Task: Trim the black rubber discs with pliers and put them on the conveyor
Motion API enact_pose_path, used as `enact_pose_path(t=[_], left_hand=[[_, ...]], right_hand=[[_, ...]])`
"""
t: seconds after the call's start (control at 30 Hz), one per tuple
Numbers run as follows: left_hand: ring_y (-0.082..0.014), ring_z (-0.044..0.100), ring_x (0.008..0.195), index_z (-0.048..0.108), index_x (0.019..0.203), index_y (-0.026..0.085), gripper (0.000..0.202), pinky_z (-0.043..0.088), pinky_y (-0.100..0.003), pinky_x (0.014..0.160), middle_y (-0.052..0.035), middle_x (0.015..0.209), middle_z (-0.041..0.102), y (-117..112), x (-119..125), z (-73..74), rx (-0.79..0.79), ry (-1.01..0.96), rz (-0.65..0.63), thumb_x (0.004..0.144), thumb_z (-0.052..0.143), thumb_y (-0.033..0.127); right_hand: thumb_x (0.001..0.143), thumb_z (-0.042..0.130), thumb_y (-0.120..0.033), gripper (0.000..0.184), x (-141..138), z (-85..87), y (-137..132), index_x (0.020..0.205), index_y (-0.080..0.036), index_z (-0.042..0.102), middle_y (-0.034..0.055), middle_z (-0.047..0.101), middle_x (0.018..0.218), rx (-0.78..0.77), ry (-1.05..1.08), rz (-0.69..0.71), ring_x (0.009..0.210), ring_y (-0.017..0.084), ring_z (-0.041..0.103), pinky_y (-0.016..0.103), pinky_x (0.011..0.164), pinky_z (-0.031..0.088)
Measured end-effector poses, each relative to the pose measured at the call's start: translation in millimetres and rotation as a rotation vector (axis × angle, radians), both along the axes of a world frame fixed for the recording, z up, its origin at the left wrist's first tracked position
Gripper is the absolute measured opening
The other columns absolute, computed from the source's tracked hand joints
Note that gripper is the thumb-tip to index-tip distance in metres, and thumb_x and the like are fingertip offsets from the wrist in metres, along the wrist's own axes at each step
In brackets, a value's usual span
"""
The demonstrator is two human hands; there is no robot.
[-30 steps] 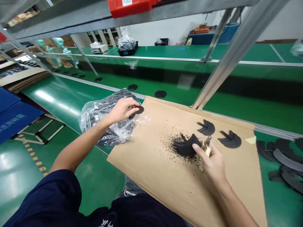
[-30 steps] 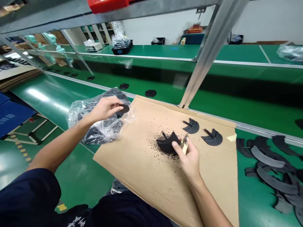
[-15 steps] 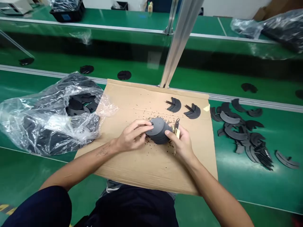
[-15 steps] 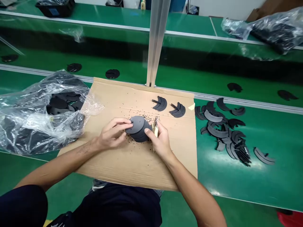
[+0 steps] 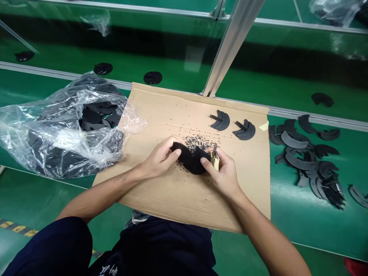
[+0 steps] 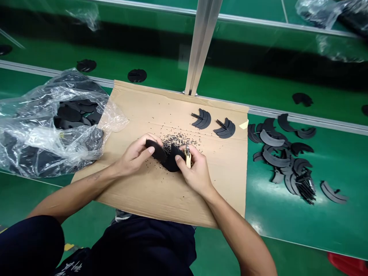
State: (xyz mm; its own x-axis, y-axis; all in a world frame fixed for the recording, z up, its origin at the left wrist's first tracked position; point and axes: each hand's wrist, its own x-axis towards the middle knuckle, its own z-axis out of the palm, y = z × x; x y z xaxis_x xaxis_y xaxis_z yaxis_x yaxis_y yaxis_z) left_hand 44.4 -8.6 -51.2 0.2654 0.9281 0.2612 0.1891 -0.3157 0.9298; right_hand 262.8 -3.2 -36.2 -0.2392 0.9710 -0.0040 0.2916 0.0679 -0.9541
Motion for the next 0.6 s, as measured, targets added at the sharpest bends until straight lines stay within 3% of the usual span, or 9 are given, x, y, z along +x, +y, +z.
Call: enact_pose_path(t=[0.13, 0.23, 0.33, 0.47, 0.6], left_hand=[[-0.0089, 0.063, 0.066, 0.054, 0.115, 0.018, 0.025, 0.055, -0.021, 0.061, -0.0038, 0.095, 0.067, 0.3, -1.5, -3.5, -0.151, -0.079, -0.042, 0.1, 0.055, 0.037], [-0.0155, 0.068, 0.092, 0.057, 0.13, 0.021, 0.032, 0.059, -0.028, 0.08, -0.0093, 0.12, 0.067, 0.2, -1.5, -3.5, -0.064, 0.137, -0.118, 0.102, 0.049, 0.034], [-0.0218, 0.063, 0.115, 0.046, 0.147, 0.026, 0.045, 0.055, -0.038, 0.1, -0.0102, 0.13, 0.063, -1.2, 0.4, -4.5, 0.06, 0.323, -0.122, 0.103, 0.045, 0.032], [-0.0207, 0.065, 0.109, 0.044, 0.149, 0.025, 0.047, 0.057, -0.037, 0.096, -0.0097, 0.125, 0.065, -3.9, 4.1, -7.6, 0.103, 0.366, -0.099, 0.103, 0.046, 0.031], [-0.0203, 0.066, 0.119, 0.05, 0.143, 0.023, 0.041, 0.056, -0.034, 0.102, -0.0096, 0.134, 0.065, -5.6, 6.7, -8.9, 0.115, 0.307, -0.067, 0.103, 0.046, 0.027]], right_hand=[[0.085, 0.064, -0.04, 0.02, -0.6, 0.2, 0.6, 0.087, -0.023, 0.055, -0.0043, 0.047, 0.07, -0.029, 0.019, 0.002, 0.06, 0.012, 0.039, 0.027, 0.059, 0.037], [0.084, 0.064, -0.037, 0.017, -1.4, 1.0, 0.4, 0.085, -0.022, 0.055, -0.0034, 0.05, 0.072, -0.029, 0.031, 0.025, 0.062, 0.012, 0.042, 0.027, 0.061, 0.039], [0.085, 0.064, -0.036, 0.016, -2.2, 1.7, -1.1, 0.086, -0.022, 0.057, -0.0036, 0.051, 0.07, -0.04, 0.025, 0.053, 0.061, 0.013, 0.043, 0.027, 0.062, 0.041], [0.085, 0.065, -0.039, 0.018, -3.0, 1.4, -3.7, 0.088, -0.022, 0.058, -0.0038, 0.051, 0.069, -0.066, 0.047, 0.068, 0.06, 0.012, 0.043, 0.027, 0.061, 0.042], [0.086, 0.065, -0.042, 0.021, -3.5, -0.1, -4.7, 0.088, -0.023, 0.058, -0.0028, 0.052, 0.071, -0.066, 0.067, 0.056, 0.062, 0.013, 0.044, 0.027, 0.061, 0.042]])
